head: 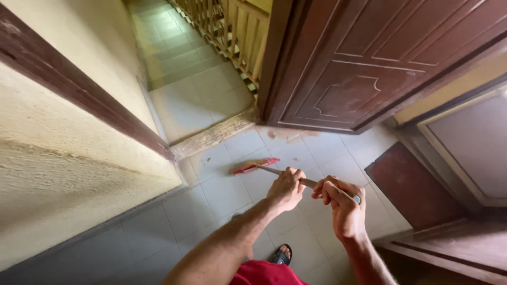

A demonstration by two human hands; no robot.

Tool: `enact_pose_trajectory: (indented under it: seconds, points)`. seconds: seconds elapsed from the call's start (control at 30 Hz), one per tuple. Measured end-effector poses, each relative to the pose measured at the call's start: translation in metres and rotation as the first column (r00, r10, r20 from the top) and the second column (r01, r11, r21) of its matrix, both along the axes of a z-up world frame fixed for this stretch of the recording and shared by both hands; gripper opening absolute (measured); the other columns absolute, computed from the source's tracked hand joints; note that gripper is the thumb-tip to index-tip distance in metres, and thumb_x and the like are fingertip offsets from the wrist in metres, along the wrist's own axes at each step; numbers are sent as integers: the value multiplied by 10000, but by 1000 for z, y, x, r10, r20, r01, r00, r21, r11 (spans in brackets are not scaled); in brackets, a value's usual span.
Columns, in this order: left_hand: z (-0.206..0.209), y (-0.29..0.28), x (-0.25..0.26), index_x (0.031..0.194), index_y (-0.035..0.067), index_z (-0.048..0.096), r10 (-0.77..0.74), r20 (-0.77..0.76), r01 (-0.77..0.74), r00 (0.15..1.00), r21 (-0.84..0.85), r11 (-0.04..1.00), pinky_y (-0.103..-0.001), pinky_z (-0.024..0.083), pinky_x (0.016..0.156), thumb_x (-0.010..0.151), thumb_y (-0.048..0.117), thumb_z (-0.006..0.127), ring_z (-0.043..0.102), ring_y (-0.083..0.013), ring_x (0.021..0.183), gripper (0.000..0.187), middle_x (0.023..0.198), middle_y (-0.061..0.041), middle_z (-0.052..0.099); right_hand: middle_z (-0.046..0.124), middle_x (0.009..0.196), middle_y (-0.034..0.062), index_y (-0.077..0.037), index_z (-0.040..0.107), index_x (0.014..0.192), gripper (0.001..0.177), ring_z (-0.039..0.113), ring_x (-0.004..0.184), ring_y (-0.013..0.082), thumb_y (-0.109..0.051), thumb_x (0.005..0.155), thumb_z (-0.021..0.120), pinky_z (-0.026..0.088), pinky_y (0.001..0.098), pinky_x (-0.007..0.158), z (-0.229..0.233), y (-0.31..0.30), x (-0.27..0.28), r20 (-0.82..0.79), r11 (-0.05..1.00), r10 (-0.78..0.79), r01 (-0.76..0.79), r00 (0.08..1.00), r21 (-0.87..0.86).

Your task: The person sweeps a tiled floor using a broom, moving the broom across the surface and around an entryway door and a floor mat.

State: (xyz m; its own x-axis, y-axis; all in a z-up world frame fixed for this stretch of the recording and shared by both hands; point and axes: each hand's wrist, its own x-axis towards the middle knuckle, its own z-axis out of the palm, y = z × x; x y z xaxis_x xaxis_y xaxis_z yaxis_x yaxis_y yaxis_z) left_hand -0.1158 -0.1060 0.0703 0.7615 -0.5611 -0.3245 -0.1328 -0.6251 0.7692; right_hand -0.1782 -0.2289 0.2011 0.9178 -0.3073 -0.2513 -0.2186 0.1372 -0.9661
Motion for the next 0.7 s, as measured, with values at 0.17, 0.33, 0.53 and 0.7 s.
enact_pose_trajectory:
  seconds: [0.17,0.33,0.53,0.7]
  points:
    - [-3,23,19,1044,65,538,93,100,-89,991,-46,995,-415,509,848,935,101,574,586,-302,982,120,1079,-174,534,643,725,181,32,545,590,258,579,688,216,7,825,443,469,352,691,-3,17,16,101,997,74,-73,992,-18]
    - [-20,56,42,957,72,584,248,203,-234,947,-90,968,-427,490,867,881,68,591,568,-334,1013,76,1058,-168,562,665,785,185,14,540,597,238,599,727,225,13,820,455,482,365,716,-28,49,37,199,990,137,-139,971,0]
    - [-46,97,60,956,84,580,291,180,-296,940,0,955,-446,480,884,862,67,586,552,-345,1041,95,1078,-160,552,644,795,174,21,546,598,253,610,750,232,5,835,457,524,387,752,-56,87,54,202,980,173,-188,964,57]
    - [-44,107,57,964,79,561,290,71,-296,954,103,950,-425,489,902,893,80,565,551,-319,1061,71,1126,-141,523,620,771,156,29,540,587,251,617,755,234,-7,825,468,543,394,772,-57,96,53,149,972,231,-234,962,8]
